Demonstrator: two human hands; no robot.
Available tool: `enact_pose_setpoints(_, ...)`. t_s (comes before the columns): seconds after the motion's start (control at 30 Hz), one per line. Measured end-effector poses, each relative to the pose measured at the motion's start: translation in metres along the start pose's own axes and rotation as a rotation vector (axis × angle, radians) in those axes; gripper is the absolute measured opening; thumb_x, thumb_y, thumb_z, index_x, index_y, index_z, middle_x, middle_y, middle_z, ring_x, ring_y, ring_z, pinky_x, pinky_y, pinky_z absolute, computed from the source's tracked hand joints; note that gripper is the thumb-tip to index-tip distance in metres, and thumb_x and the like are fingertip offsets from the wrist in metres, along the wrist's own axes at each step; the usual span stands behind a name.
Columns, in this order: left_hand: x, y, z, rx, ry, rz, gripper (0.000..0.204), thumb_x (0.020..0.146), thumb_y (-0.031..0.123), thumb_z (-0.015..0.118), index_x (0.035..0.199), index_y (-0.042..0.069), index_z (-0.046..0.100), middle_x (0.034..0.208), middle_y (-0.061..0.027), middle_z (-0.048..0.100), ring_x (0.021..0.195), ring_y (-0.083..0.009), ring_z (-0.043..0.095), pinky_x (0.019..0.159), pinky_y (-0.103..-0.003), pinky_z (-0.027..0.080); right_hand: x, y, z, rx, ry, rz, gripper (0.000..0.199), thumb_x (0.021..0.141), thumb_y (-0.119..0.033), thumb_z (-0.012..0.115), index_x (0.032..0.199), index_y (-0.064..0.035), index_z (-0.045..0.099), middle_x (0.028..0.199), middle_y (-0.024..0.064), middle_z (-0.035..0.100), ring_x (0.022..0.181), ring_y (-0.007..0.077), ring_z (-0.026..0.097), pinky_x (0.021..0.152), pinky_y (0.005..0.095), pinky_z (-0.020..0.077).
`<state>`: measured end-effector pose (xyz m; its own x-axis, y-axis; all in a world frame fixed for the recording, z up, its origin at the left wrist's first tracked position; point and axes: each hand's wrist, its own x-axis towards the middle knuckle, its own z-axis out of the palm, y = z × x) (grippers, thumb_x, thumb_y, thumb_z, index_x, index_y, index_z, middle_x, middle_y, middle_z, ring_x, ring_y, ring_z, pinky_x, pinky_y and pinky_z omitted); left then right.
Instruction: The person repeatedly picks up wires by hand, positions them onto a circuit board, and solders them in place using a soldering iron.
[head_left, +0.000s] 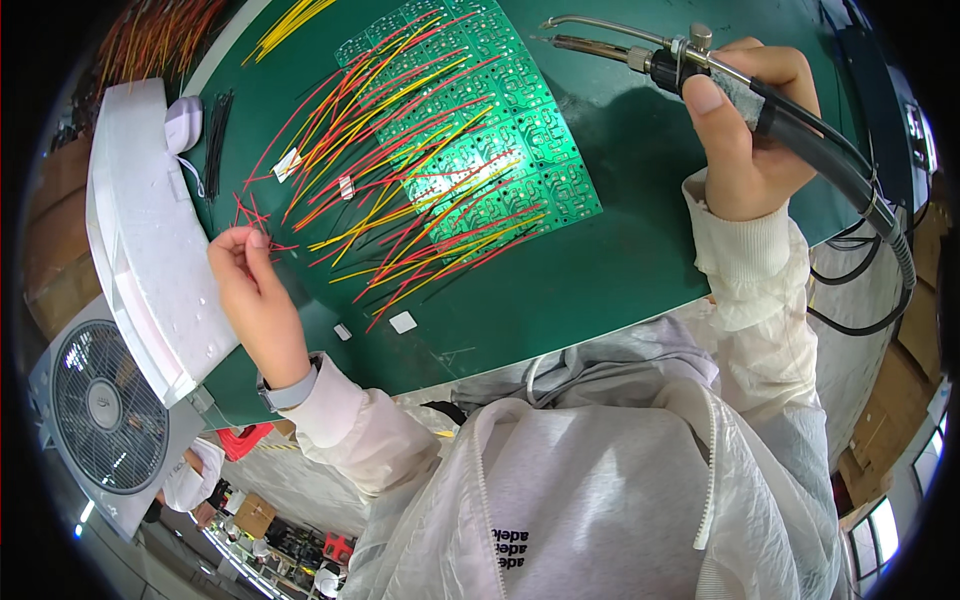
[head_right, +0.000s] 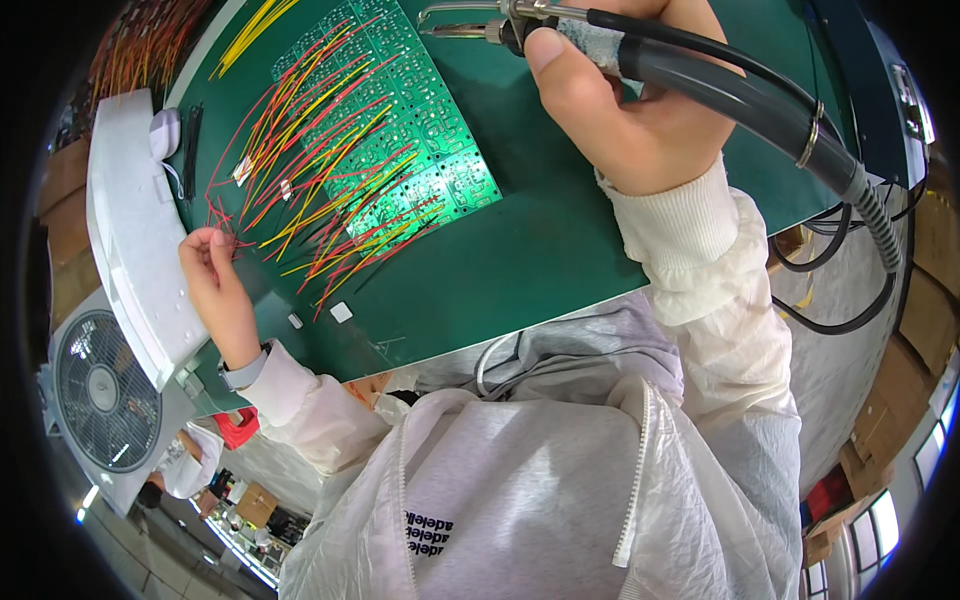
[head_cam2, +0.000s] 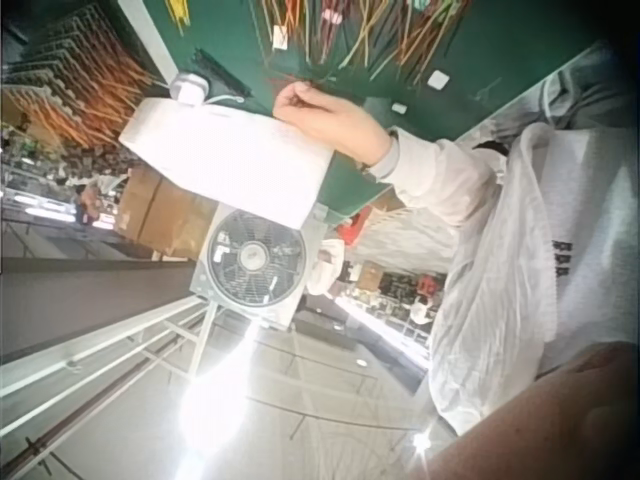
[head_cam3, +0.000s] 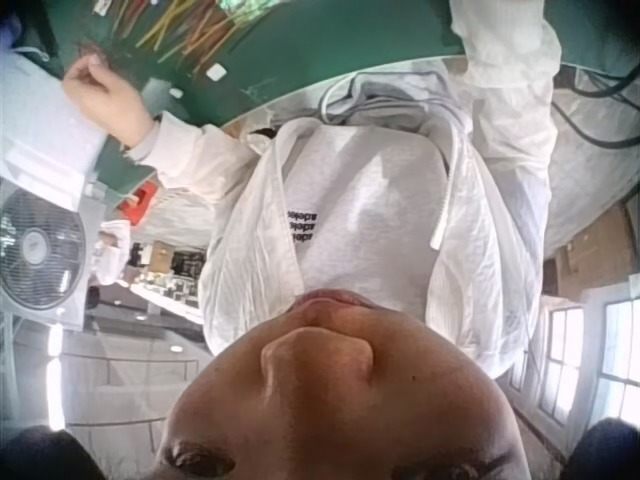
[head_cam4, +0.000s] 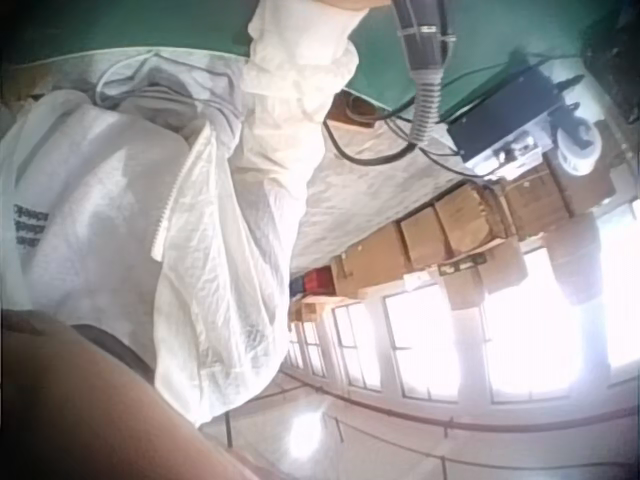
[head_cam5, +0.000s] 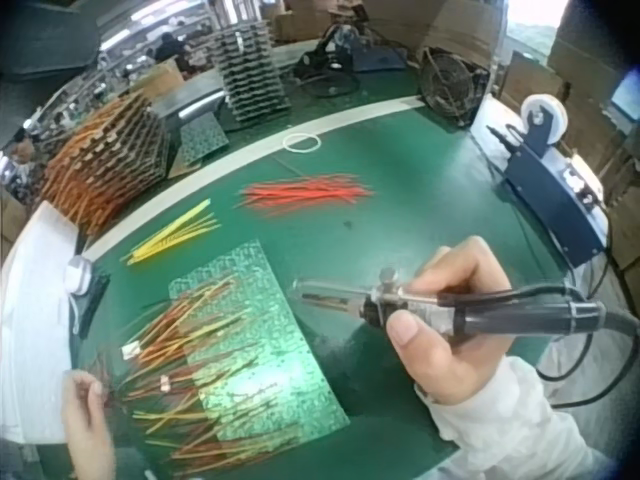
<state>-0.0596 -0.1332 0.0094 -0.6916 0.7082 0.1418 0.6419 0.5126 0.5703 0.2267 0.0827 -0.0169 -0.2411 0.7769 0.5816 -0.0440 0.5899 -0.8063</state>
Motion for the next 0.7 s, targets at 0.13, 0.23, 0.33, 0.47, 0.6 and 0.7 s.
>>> enact_pose_setpoints(0.13,-0.001,0.029,0.006,-0.167,0.144,0.02,0.013,0.094,0.01,0.053,0.101,-0.001,0.055,0.089,-0.0045,0.058,0.077,-0.0102,0.054,0.072,-0.023,0.044,-0.003,-0.005,0.001,0.027,-0.01,0.035,0.021,0.076,-0.007,0.069,0.087,0.0011,0.052,0.071,0.0056,0.054,0.057,0.0071,0.044,0.053,0.0201,0.0341)
enact_pose_setpoints(0.23,-0.004,0.075,0.015,-0.195,0.172,0.077,0.01,0.091,0.005,0.055,0.098,-0.002,0.057,0.088,-0.0059,0.061,0.077,-0.0116,0.056,0.073,-0.024,0.046,-0.007,-0.008,0.001,0.033,-0.009,0.051,0.023,0.076,-0.008,0.07,0.087,0.0009,0.052,0.071,0.0062,0.054,0.056,0.0074,0.043,0.054,0.0203,0.0344)
enact_pose_setpoints(0.33,-0.002,0.1,0.026,-0.131,0.149,0.205,0.006,0.089,0.001,0.057,0.093,-0.003,0.06,0.087,-0.0066,0.062,0.076,-0.0119,0.057,0.071,-0.025,0.047,-0.012,-0.008,-0.003,-0.008,-0.028,-0.015,0.025,0.077,-0.011,0.07,0.087,0.0004,0.051,0.07,0.0067,0.054,0.055,0.008,0.043,0.053,0.0207,0.0348)
enact_pose_setpoints(0.47,-0.003,0.125,0.061,-0.117,0.002,0.459,0.007,0.082,0.0,0.062,0.088,0.002,0.059,0.083,-0.0095,0.058,0.075,-0.0231,0.057,0.066,-0.032,0.046,-0.017,-0.014,-0.004,0.027,-0.035,0.025,0.026,0.077,-0.014,0.071,0.087,-0.0001,0.05,0.068,0.0068,0.053,0.054,0.0086,0.043,0.055,0.0221,0.0367)
enact_pose_setpoints(0.6,-0.002,0.123,0.088,-0.017,-0.037,0.598,0.006,0.084,0.003,0.062,0.09,0.002,0.06,0.085,-0.0071,0.059,0.072,-0.0165,0.057,0.066,-0.027,0.046,-0.019,-0.013,-0.008,0.079,-0.034,0.026,0.028,0.075,-0.012,0.072,0.086,0.001,0.05,0.067,0.0081,0.056,0.056,0.0097,0.047,0.055,0.0226,0.0399)
enact_pose_setpoints(0.7,-0.002,0.118,0.094,-0.033,-0.029,0.612,0.01,0.082,0.002,0.064,0.09,0.001,0.059,0.085,-0.0066,0.059,0.071,-0.0166,0.057,0.065,-0.027,0.046,-0.021,-0.011,-0.008,0.04,-0.016,0.027,0.03,0.075,-0.017,0.073,0.084,0.0003,0.05,0.063,0.006,0.052,0.054,0.0095,0.044,0.059,0.0237,0.0409)
